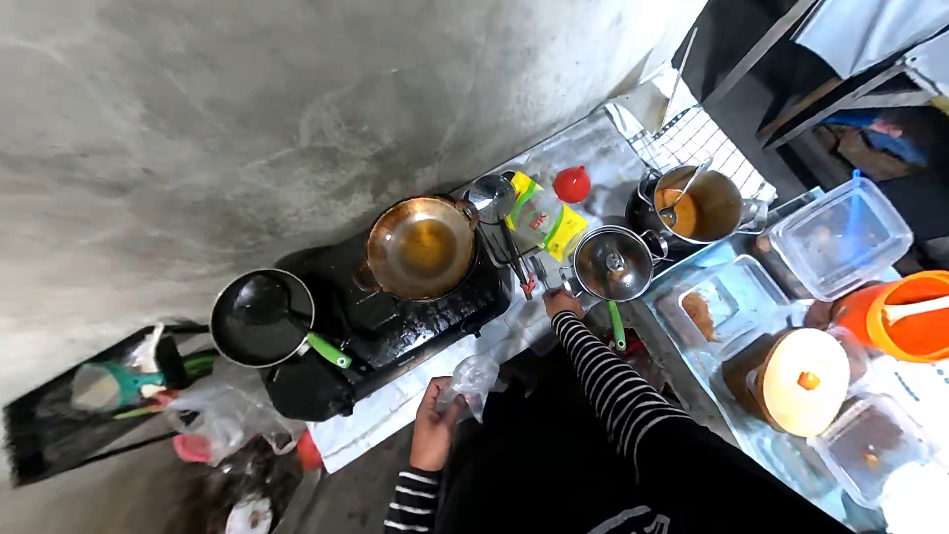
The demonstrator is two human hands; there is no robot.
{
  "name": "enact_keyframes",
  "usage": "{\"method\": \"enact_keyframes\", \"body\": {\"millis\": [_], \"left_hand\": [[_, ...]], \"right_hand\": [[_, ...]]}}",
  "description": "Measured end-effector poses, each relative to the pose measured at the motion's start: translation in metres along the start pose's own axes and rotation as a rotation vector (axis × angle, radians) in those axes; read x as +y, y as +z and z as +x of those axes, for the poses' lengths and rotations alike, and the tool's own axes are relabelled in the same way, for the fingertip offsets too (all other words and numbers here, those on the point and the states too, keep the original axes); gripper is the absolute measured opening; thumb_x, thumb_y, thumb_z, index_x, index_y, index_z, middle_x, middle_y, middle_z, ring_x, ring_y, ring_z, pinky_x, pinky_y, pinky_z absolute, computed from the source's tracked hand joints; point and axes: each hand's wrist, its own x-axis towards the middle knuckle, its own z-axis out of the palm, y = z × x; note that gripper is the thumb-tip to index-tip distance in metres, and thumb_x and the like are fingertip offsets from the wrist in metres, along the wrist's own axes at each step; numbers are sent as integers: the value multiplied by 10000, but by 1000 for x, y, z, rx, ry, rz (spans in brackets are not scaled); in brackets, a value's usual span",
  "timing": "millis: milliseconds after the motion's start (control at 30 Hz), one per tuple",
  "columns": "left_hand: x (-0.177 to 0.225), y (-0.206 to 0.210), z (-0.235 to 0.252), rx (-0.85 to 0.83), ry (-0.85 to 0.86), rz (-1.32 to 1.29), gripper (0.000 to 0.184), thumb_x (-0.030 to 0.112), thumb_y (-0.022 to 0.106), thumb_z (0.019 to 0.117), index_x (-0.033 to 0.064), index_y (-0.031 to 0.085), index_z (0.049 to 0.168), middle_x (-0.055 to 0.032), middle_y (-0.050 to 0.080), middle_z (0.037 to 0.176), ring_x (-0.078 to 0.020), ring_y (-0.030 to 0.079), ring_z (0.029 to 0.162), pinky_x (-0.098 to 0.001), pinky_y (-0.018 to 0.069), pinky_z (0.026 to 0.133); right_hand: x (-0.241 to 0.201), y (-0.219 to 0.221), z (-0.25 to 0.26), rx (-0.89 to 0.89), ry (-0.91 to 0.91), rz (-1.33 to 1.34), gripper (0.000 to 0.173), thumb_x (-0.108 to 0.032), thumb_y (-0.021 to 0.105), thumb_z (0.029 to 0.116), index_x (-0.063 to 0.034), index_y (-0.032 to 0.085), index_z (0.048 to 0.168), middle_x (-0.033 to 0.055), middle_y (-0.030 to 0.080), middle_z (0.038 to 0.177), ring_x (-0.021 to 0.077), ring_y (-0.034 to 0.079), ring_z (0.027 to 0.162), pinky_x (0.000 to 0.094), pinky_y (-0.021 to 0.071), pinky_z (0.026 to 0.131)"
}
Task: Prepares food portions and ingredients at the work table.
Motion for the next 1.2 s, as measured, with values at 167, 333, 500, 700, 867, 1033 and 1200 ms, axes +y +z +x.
{"method": "enact_keyframes", "body": {"millis": [167,333,500,700,867,1033,1200], "left_hand": [[2,15,14,-49,-14,-286,426,68,588,899,23,519,1317,-47,720,1023,-136,710,867,-329,616,781],[9,53,28,65,-60,-364,383,117,510,1026,5,468,1390,-44,716,1084,-116,716,923,-329,621,847],[8,90,42,35,-79,-284,340,81,596,990,-12,551,1314,-58,730,1039,-132,728,876,-341,637,787],[30,165,51,-132,-36,-246,256,-1,706,854,28,587,1079,-27,716,896,-133,709,797,-340,632,725],[55,250,52,-364,-15,-217,497,9,705,888,-17,511,1345,-109,724,1052,-188,730,874,-370,639,765],[48,338,54,-482,-46,-126,422,77,705,949,-49,564,1326,-147,731,1118,-222,738,977,-397,629,888],[31,386,43,-453,-59,62,322,153,731,941,-2,643,1209,-110,711,1091,-166,697,997,-364,589,915]], "right_hand": [[19,1,-16,-42,-82,69,506,-488,560,1004,-58,705,1229,198,698,1257,369,645,1221,617,486,1027],[81,3,-84,-149,-369,273,380,-291,620,1000,-7,636,1253,183,727,1118,318,723,1017,522,579,942],[146,-86,-159,-87,-508,500,304,-292,649,1009,-63,655,1209,73,746,1016,173,726,743,378,636,684],[244,-221,-137,301,-492,624,315,-170,597,1029,-27,632,1307,101,754,1045,212,749,821,397,651,696],[277,-302,-91,416,-166,-284,316,-121,549,992,-143,714,1260,187,713,1224,434,623,1209,691,385,1062],[269,-311,-43,368,-199,-529,207,-153,669,898,-112,768,1076,161,733,1129,403,624,1180,690,304,1104],[256,-303,-19,196,-167,-465,248,-236,658,927,-123,769,1118,178,727,1186,411,614,1225,715,255,1144]]}}
